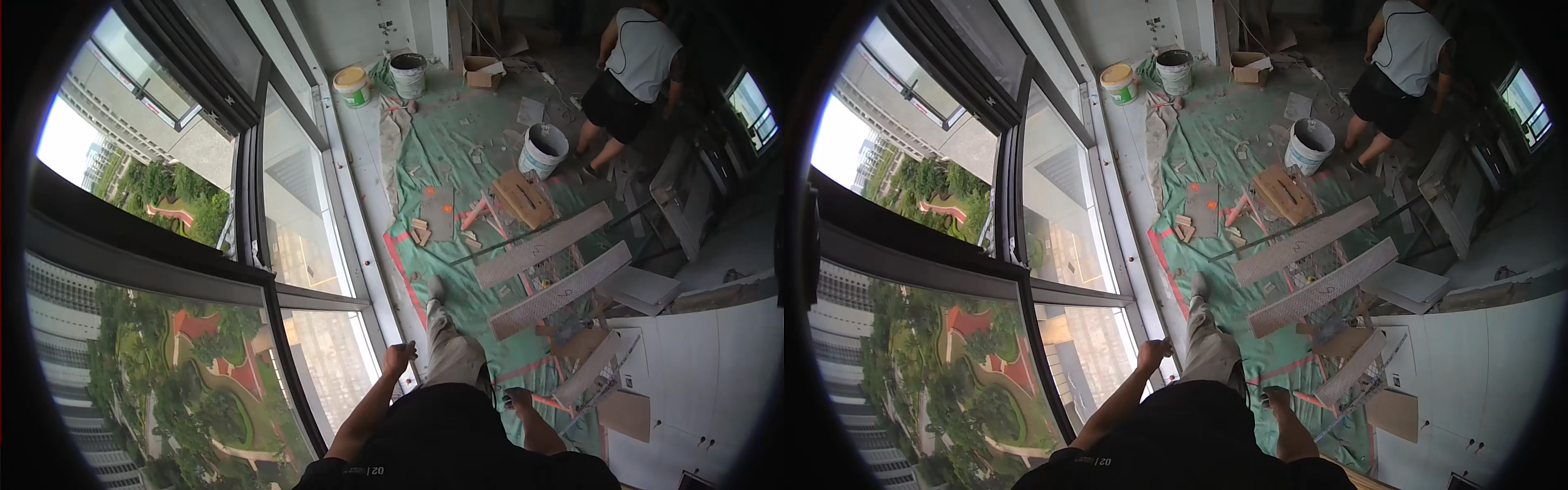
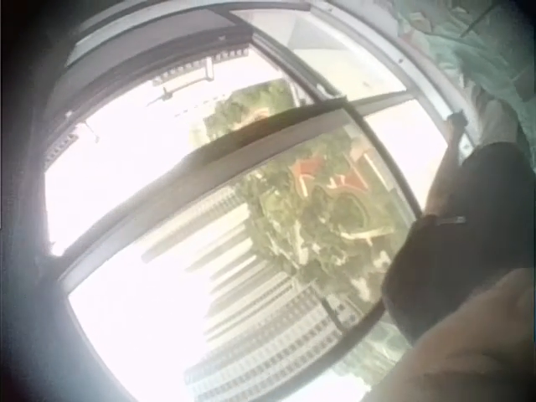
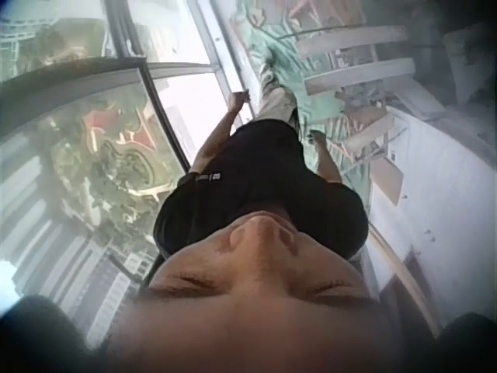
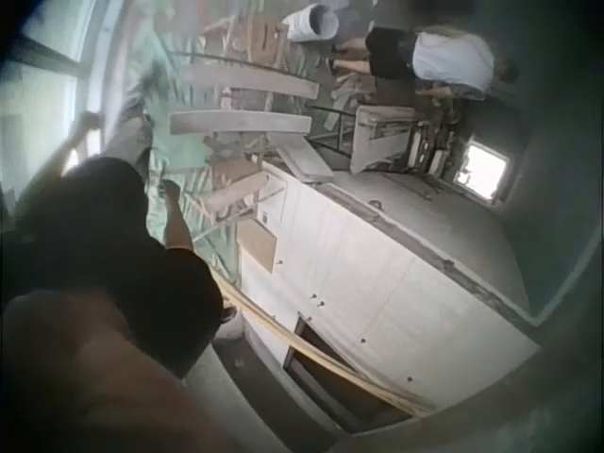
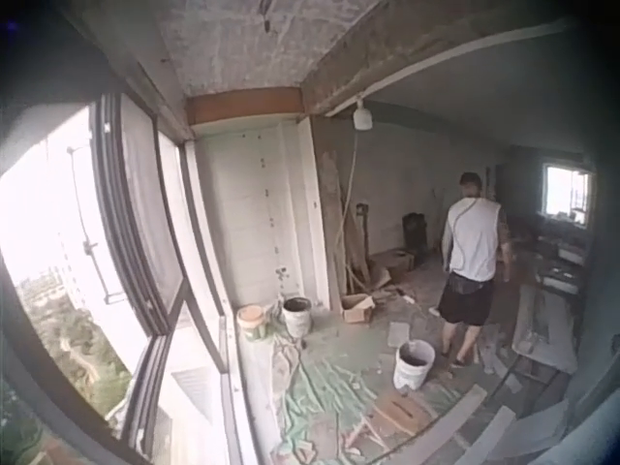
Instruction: The recorder is applying mortar to tiles and preparing a window sill for tile installation.
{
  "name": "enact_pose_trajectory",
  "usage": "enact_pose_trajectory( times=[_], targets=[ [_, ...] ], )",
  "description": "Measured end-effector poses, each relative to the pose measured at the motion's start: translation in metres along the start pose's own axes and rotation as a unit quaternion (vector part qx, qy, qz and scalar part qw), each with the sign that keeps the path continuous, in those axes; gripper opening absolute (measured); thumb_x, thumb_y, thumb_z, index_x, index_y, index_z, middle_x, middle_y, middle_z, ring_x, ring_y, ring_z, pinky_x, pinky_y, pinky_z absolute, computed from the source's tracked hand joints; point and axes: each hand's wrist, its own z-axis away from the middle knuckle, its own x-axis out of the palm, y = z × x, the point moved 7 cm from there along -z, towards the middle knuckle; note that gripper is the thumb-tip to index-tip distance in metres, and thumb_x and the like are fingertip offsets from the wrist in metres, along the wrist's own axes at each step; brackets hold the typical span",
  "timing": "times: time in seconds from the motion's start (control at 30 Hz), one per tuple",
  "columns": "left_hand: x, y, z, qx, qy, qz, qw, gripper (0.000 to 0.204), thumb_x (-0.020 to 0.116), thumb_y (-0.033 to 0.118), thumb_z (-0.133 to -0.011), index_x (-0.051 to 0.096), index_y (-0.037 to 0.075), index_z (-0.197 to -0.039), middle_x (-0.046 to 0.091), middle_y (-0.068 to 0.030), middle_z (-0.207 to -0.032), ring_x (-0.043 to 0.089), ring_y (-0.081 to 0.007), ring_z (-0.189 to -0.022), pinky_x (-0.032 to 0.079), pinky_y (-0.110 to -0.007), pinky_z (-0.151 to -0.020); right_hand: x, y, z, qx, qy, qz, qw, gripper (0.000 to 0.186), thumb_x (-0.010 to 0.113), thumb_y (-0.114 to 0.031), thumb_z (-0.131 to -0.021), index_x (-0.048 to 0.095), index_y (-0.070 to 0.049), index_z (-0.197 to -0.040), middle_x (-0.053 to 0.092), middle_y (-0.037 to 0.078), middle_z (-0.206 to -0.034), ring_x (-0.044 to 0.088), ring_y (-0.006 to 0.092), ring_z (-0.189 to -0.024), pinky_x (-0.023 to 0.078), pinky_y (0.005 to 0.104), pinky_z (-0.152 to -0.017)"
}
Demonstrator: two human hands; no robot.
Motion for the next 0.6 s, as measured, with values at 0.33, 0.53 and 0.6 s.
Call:
enact_pose_trajectory(
  times=[0.33,0.53,0.6],
  targets=[
    [-0.219,0.016,-0.208,-0.154,0.168,0.091,0.969,0.034,0.077,0.023,-0.104,0.082,-0.008,-0.117,0.085,-0.0148,-0.097,0.082,-0.0210,-0.082,0.063,-0.034,-0.078,0.173,-0.434,-0.147,-0.159,-0.074,0.195,0.965,0.023,0.083,-0.021,-0.100,0.079,0.002,-0.098,0.075,0.006,-0.078,0.070,0.0152,-0.063,0.057,0.0342,-0.058],
    [-0.210,0.115,-0.326,-0.174,0.058,0.174,0.967,0.044,0.073,0.033,-0.108,0.079,-0.005,-0.129,0.084,-0.0154,-0.107,0.082,-0.0206,-0.092,0.062,-0.035,-0.078,0.212,-0.691,-0.193,-0.303,0.045,0.093,0.947,0.024,0.081,-0.023,-0.102,0.077,0.000,-0.097,0.067,0.002,-0.071,0.062,0.0123,-0.057,0.048,0.0337,-0.053],
    [-0.208,0.134,-0.372,-0.114,-0.040,0.022,0.992,0.050,0.074,0.041,-0.106,0.080,-0.001,-0.132,0.085,-0.0178,-0.109,0.083,-0.0249,-0.096,0.064,-0.038,-0.085,0.230,-0.732,-0.199,-0.280,0.045,0.066,0.957,0.024,0.080,-0.023,-0.102,0.076,0.000,-0.096,0.065,0.001,-0.070,0.060,0.0122,-0.056,0.047,0.0337,-0.052]
  ],
)
